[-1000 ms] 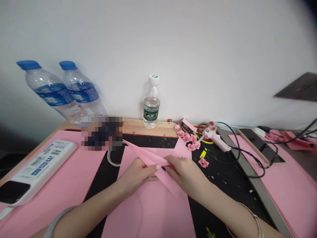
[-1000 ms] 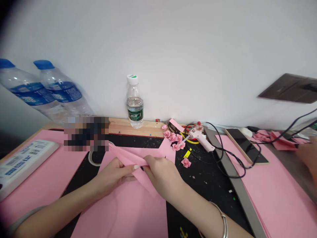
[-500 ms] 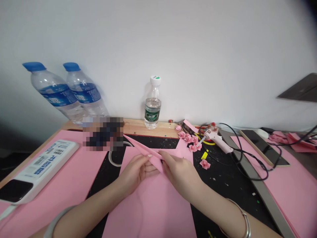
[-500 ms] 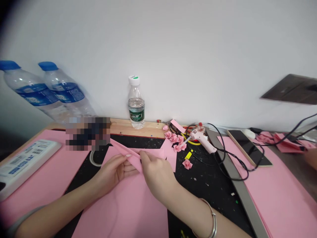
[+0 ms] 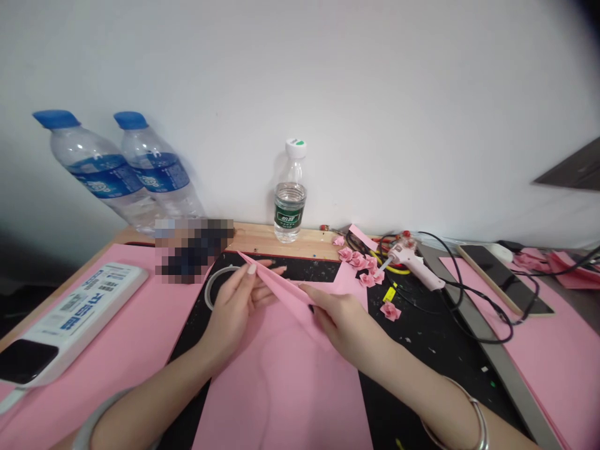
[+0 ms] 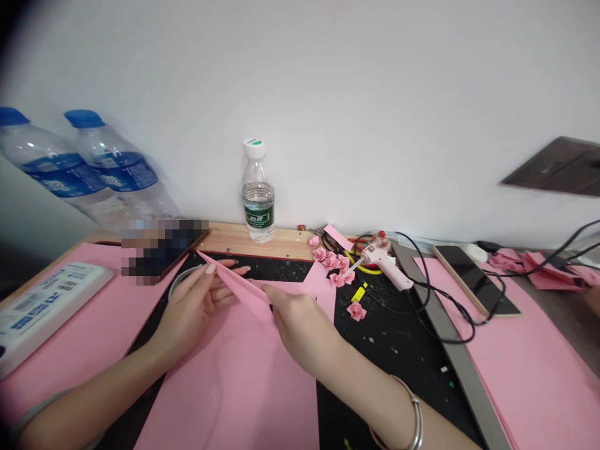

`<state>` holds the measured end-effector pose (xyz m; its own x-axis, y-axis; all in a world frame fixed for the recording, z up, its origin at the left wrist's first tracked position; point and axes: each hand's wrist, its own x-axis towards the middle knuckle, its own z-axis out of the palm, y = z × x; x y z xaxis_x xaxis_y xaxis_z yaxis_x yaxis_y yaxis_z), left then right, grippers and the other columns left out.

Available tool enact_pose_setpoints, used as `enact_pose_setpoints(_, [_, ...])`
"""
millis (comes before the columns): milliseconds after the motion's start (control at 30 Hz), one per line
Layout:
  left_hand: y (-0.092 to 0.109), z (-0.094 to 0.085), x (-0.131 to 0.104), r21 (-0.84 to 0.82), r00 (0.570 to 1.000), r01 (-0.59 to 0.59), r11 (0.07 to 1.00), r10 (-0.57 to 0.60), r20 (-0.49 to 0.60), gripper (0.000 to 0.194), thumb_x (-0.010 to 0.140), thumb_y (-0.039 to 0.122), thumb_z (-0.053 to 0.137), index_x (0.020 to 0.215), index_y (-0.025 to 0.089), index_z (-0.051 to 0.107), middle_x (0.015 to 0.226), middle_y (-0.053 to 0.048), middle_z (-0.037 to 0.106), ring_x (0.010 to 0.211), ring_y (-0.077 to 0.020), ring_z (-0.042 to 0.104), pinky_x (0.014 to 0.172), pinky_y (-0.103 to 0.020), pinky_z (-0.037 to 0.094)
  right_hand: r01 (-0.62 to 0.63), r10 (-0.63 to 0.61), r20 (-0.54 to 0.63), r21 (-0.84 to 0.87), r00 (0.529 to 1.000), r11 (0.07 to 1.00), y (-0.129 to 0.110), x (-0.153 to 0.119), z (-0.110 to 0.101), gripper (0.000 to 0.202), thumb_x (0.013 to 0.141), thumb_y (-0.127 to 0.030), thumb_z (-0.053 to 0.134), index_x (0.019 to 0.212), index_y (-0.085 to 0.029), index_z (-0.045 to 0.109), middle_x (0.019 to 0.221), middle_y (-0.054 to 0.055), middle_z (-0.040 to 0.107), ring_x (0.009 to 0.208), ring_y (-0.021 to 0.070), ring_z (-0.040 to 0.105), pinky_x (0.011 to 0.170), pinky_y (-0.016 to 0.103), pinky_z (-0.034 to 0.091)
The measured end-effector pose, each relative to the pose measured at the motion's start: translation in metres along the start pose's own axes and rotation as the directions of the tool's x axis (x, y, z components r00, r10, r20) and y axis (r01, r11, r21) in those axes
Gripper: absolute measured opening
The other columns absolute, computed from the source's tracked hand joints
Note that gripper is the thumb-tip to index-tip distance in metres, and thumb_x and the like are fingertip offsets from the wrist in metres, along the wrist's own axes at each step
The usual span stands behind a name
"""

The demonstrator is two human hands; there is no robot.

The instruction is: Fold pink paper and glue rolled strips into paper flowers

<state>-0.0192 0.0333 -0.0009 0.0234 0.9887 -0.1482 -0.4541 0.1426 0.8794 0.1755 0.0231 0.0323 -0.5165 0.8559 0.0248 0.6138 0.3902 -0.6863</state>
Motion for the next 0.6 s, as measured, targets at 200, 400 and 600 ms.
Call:
enact_pose_setpoints(200, [0.006, -0.007, 0.008, 0.035, 0.999, -0.052, 0.998, 0.052, -0.005, 0.031, 0.092, 0.036, 0.053, 0.117, 0.018, 0.053, 0.116, -0.013, 0.066, 0.105, -0.0264, 0.064, 0.090, -0.043, 0.051, 0.037, -0.074, 0.112, 0.300, 0.991, 0.953, 0.000, 0.010, -0.023, 0.064, 0.074, 0.002, 0.036, 0.123, -0.029, 0.061, 0.124, -0.002, 0.063, 0.115, 0.0218, 0.057, 0.097, 0.036, 0.044])
enact_pose_setpoints(400, [0.005, -0.007, 0.009, 0.082, 0.998, -0.043, 0.996, 0.040, 0.047, 0.031, 0.090, 0.038, 0.056, 0.112, 0.017, 0.056, 0.115, -0.013, 0.066, 0.108, -0.0274, 0.062, 0.094, -0.043, 0.049, -0.064, -0.055, 0.263, 0.424, 0.963, 0.904, 0.022, 0.015, -0.033, 0.037, 0.080, -0.011, 0.048, 0.105, -0.024, 0.072, 0.117, -0.001, 0.067, 0.108, 0.0259, 0.059, 0.092, 0.038, 0.046])
enact_pose_setpoints(600, [0.005, -0.011, 0.010, 0.080, 0.999, -0.022, 0.997, 0.018, 0.048, 0.022, 0.090, 0.035, 0.057, 0.099, 0.015, 0.061, 0.112, -0.012, 0.068, 0.105, -0.0272, 0.064, 0.093, -0.042, 0.049, -0.050, -0.036, 0.236, 0.349, 0.971, 0.936, 0.022, 0.014, -0.029, 0.037, 0.077, -0.007, 0.045, 0.099, -0.020, 0.072, 0.099, -0.001, 0.072, 0.094, 0.0215, 0.062, 0.083, 0.031, 0.047])
